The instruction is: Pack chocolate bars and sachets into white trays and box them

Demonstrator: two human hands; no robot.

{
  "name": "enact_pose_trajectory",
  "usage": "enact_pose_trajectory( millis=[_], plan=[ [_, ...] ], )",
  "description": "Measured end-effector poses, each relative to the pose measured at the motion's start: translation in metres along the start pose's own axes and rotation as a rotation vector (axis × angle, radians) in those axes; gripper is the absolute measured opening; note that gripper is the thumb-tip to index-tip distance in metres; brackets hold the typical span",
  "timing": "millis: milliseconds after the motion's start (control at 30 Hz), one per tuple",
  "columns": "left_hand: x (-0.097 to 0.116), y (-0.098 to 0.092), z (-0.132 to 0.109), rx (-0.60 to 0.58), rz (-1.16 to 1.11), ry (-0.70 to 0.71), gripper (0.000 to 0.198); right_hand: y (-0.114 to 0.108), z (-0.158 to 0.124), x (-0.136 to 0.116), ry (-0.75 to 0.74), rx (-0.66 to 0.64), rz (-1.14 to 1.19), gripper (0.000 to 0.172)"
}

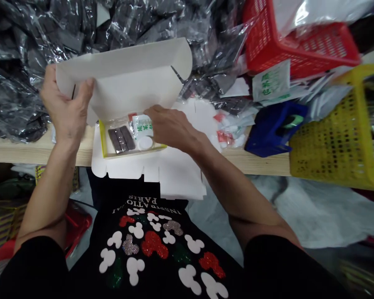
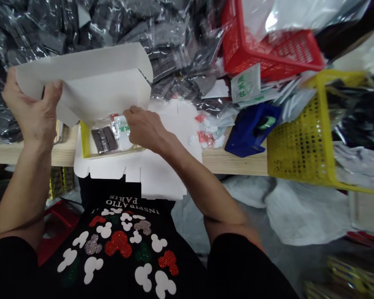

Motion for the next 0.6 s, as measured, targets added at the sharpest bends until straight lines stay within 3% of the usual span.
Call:
enact_pose_trajectory(
  millis=[133,267,333,467,600],
  plan=[
    [0.002,-0.003,-0.01,-0.065,0.05,-0.033,0.074,0.011,0.031,-0.011,0.04,-0.128,-0.139,0.048],
    [0.013,-0.009,-0.016,-0.163,0.025,-0.059,0.047,0.013,0.024,-0.005,0.051,-0.171,-0.136,0.033],
    [0.022,-0.014,-0.017,-0.139,0.003,-0.062,0.035,0.001,0.011,0.004,0.052,-0.028,-0.105,0.026],
    [0.033,-0.021,-0.014,-0.064,-0.032,-0.041,0.01,-0.038,-0.025,0.026,0.091,0.339,-0.036,0.035],
    [0.03,-0.018,-0.01,-0.049,-0.046,-0.046,0.008,-0.056,-0.037,0.026,0.116,0.399,-0.033,0.039]
  ],
)
Point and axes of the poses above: each hand's wrist, its own z-axis towards the middle knuckle, its own y-axis out of the palm, x = y × z, the point moved 4 cm from there along z, towards the middle knuckle, and after that the axes turned 15 degrees about z, right-handed, at the moved point
